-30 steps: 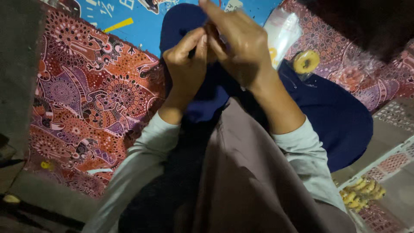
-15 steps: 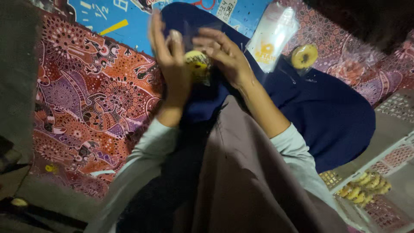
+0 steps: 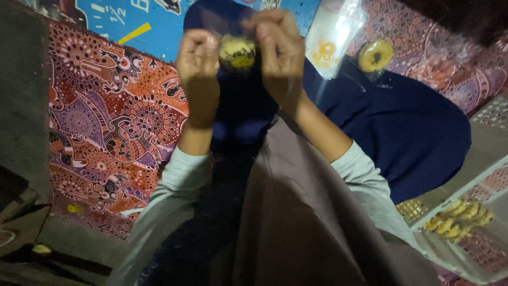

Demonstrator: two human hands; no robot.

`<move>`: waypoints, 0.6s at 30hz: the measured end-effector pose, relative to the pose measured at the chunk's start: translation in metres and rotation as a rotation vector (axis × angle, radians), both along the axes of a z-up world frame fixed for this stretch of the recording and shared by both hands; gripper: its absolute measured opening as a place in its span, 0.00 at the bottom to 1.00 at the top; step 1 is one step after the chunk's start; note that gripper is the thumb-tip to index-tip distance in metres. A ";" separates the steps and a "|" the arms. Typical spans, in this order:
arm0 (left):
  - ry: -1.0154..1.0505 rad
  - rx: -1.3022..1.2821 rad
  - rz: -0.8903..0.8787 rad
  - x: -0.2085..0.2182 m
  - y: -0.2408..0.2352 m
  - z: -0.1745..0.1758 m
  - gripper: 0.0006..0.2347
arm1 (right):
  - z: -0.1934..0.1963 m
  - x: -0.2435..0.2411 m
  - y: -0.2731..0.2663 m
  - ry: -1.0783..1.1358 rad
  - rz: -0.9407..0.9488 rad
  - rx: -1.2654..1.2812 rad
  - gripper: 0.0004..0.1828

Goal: The person sits on the floor and repeatedly picks donuts from a tray, places them into clear plastic bags, and sets the sealed bags into a white basket. The process is repeated continuously throughout the clip.

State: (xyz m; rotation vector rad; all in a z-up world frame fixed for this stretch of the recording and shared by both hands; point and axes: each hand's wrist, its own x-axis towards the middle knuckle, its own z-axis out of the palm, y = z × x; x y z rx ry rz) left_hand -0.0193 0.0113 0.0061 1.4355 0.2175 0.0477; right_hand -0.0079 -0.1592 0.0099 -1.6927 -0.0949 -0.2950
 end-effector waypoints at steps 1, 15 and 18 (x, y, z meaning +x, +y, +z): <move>-0.040 -0.063 0.082 -0.004 -0.004 0.006 0.04 | 0.004 0.000 -0.001 -0.071 -0.049 -0.004 0.12; -0.336 0.541 -0.455 0.015 -0.131 -0.095 0.04 | -0.178 -0.020 -0.143 0.318 -0.220 0.084 0.22; -0.594 0.684 -0.398 0.050 -0.204 -0.165 0.17 | -0.215 -0.036 -0.215 0.503 -0.609 -0.012 0.20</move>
